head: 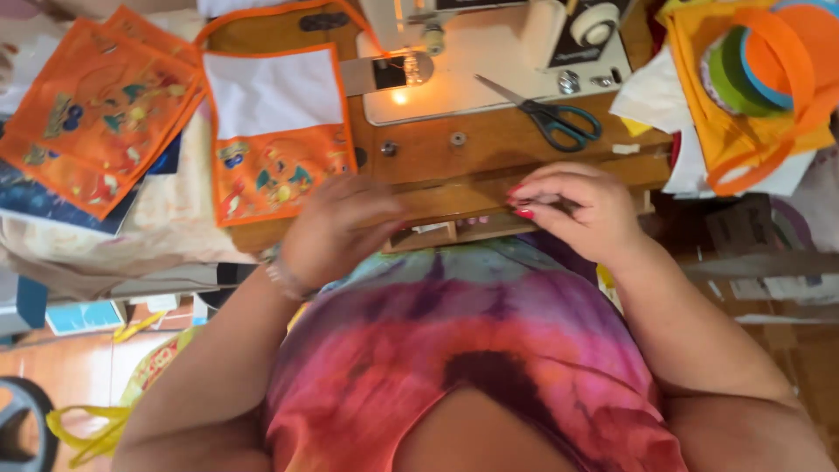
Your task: Preparing a sewing machine by installing a bobbin, threading, and making adjustments with a screwdriver
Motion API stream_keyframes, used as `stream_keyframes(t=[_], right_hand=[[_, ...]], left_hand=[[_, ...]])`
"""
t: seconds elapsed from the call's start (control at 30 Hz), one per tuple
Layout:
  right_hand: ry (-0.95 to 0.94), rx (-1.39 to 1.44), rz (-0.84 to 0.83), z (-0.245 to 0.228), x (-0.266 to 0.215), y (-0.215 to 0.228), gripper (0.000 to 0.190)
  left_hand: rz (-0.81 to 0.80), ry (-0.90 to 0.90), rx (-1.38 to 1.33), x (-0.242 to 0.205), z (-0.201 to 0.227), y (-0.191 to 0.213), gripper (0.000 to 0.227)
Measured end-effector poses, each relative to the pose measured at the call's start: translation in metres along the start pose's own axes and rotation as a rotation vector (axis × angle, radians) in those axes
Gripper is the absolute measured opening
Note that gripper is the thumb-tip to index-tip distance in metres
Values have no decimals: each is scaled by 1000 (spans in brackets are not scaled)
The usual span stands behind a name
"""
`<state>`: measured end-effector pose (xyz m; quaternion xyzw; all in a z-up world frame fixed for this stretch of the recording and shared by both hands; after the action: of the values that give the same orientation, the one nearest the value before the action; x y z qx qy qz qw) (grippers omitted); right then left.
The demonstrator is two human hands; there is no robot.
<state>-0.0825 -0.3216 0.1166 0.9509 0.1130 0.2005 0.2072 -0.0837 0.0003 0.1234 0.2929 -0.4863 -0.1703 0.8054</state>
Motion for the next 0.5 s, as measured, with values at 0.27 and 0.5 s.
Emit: stream_keyframes(t=[0.27,0.5], right_hand=[[-18,282,-99,32,31,-52,25],[-61,222,-122,38,35,-64,26]], left_hand=[[201,-164,44,31,-5,-34,16],[211,-178,129,20,-20,-52,9]])
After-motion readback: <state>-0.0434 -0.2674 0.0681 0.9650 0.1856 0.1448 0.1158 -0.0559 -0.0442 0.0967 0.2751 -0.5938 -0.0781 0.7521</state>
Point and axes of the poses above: each hand's wrist, its own x-axis towards the middle knuckle, its own y-axis out of the back of the hand, z = x × y, the point moved 2 cm from there along x, towards the middle knuckle, and after that the axes turned 10 degrees about -y, right-handed, at the moved point
